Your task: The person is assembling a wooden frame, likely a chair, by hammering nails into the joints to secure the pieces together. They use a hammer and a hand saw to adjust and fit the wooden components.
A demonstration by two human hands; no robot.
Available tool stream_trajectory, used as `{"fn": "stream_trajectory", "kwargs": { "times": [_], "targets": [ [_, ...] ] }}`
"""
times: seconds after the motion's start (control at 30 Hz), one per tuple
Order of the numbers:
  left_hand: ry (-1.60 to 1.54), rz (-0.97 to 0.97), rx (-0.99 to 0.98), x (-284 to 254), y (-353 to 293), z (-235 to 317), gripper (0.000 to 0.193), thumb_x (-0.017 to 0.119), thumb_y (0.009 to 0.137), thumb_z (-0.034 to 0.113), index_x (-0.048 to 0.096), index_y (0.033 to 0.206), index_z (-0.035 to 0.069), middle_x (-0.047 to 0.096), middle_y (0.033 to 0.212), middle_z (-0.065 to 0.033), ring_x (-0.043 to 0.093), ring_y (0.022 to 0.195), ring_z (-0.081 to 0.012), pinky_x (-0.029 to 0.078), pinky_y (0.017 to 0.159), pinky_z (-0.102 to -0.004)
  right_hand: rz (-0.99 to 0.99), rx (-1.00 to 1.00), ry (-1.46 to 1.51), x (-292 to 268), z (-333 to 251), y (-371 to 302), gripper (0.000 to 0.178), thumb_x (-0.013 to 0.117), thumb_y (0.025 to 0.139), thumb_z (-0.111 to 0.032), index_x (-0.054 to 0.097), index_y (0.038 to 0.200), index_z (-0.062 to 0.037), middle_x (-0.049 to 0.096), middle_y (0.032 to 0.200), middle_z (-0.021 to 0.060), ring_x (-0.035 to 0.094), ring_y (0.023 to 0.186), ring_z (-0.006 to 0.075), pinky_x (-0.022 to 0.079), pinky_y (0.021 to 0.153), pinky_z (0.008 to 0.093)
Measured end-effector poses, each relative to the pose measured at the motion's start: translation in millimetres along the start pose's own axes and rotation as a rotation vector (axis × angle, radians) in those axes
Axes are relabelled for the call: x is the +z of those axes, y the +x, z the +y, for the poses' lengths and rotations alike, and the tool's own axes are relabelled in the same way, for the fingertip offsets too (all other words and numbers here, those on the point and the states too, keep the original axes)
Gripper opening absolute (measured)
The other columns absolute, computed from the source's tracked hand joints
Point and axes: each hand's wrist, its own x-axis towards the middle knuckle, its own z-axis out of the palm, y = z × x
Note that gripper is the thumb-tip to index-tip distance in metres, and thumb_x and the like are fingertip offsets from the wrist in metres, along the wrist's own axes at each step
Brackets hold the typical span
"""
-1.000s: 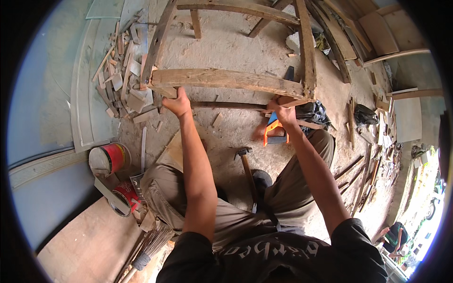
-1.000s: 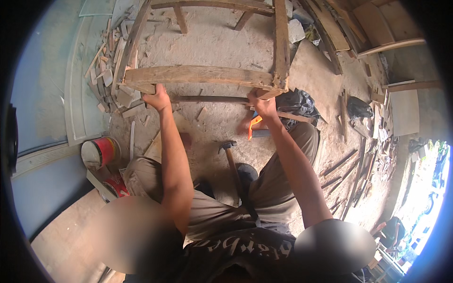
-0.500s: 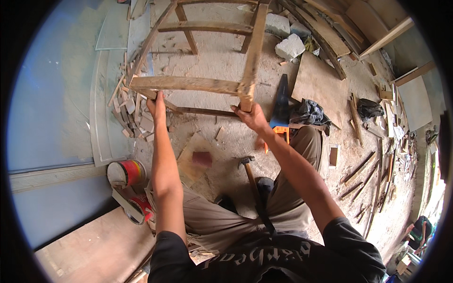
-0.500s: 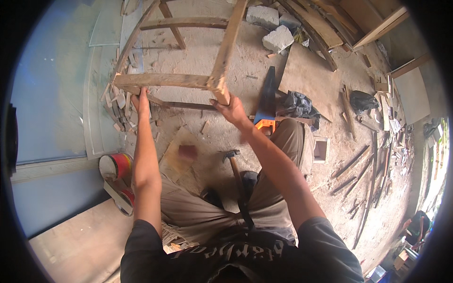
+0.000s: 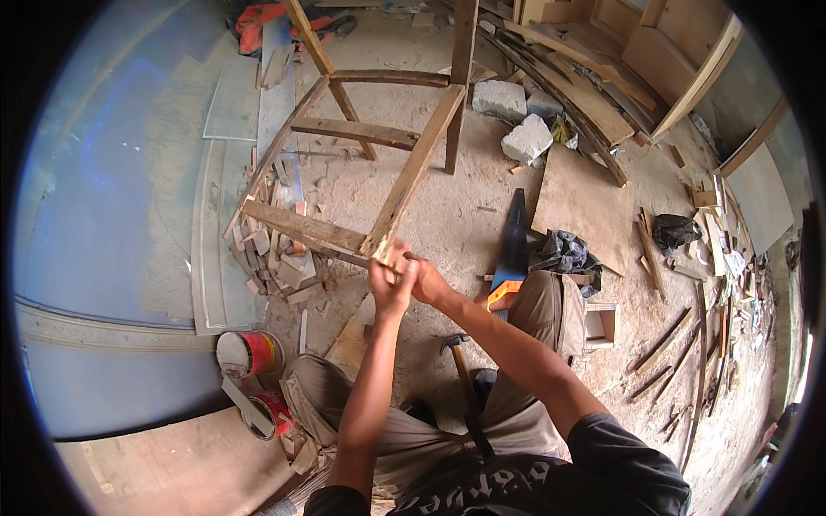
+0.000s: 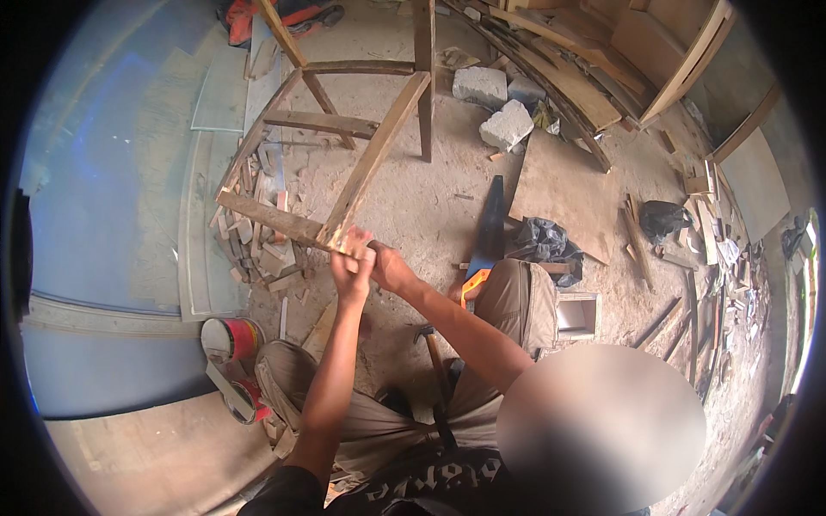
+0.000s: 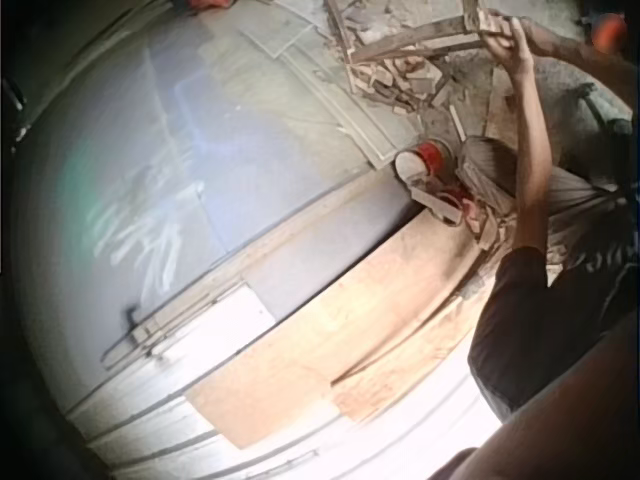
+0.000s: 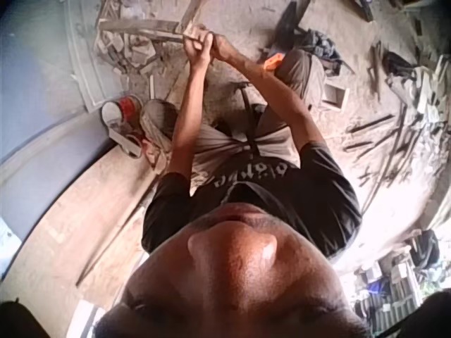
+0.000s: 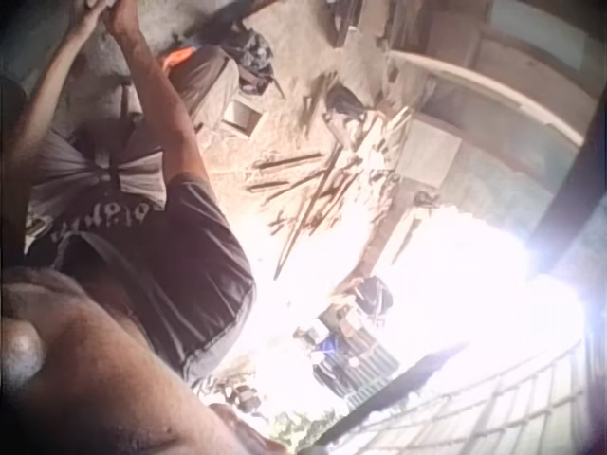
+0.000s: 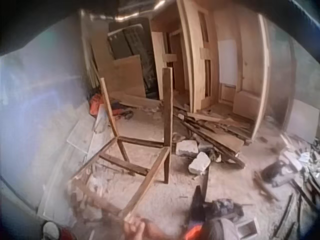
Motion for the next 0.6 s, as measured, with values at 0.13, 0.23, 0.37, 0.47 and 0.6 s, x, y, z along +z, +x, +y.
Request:
{"fn": "stream_trajectory", "kwargs": {
  "times": [0.13, 0.23, 0.37, 0.47, 0.6],
  "targets": [
    [0.018, 0.107, 0.021, -56, -4, 6, 0.032, 0.057, 0.096, 0.031, 0.049, 0.106, 0.002, 0.057, 0.093, -0.0081, 0.055, 0.086, -0.0172, 0.047, 0.08, -0.0368, -0.322, -0.167, -0.334, -27, -32, 12, 0.07, 0.074, 0.08, -0.03, 0.044, 0.135, -0.0002, 0.057, 0.121, 0.0228, 0.053, 0.118, 0.037, 0.043, 0.101, 0.0429],
    [0.039, 0.186, 0.007, -69, -10, 12, 0.038, 0.057, 0.096, 0.037, 0.048, 0.104, 0.001, 0.056, 0.093, -0.0102, 0.054, 0.084, -0.0189, 0.047, 0.079, -0.0372, -0.203, 0.05, -0.041, -107, 15, 47, 0.072, 0.074, 0.079, -0.029, 0.042, 0.138, -0.0021, 0.054, 0.129, 0.0184, 0.049, 0.125, 0.0309, 0.039, 0.105, 0.043],
    [0.008, 0.2, 0.015, -90, -11, 18, 0.051, 0.055, 0.094, 0.05, 0.048, 0.101, -0.001, 0.053, 0.088, -0.0101, 0.052, 0.081, -0.0202, 0.045, 0.077, -0.0366, 0.461, 0.048, 0.26, -184, -2, 125, 0.07, 0.052, 0.094, -0.051, 0.038, 0.14, 0.0003, 0.052, 0.131, 0.0211, 0.047, 0.125, 0.0276, 0.035, 0.106, 0.0379],
    [0.015, 0.194, -0.021, -86, -13, 14, 0.053, 0.056, 0.093, 0.052, 0.048, 0.1, 0.0, 0.052, 0.087, -0.0097, 0.052, 0.081, -0.0203, 0.044, 0.076, -0.0364, 0.508, -0.151, 0.143, -207, -15, 181, 0.077, 0.032, 0.098, -0.062, 0.042, 0.136, 0.0051, 0.055, 0.122, 0.0182, 0.047, 0.119, 0.0235, 0.034, 0.104, 0.0345],
    [0.012, 0.216, -0.061, -74, -7, 22, 0.053, 0.056, 0.092, 0.052, 0.047, 0.099, 0.0, 0.05, 0.086, -0.0089, 0.05, 0.081, -0.02, 0.044, 0.076, -0.0369, 0.385, 0.065, 0.141, -208, -25, 203, 0.089, 0.028, 0.096, -0.068, 0.048, 0.126, 0.0134, 0.056, 0.115, 0.0151, 0.044, 0.113, 0.0201, 0.034, 0.102, 0.0329]
  ]
}}
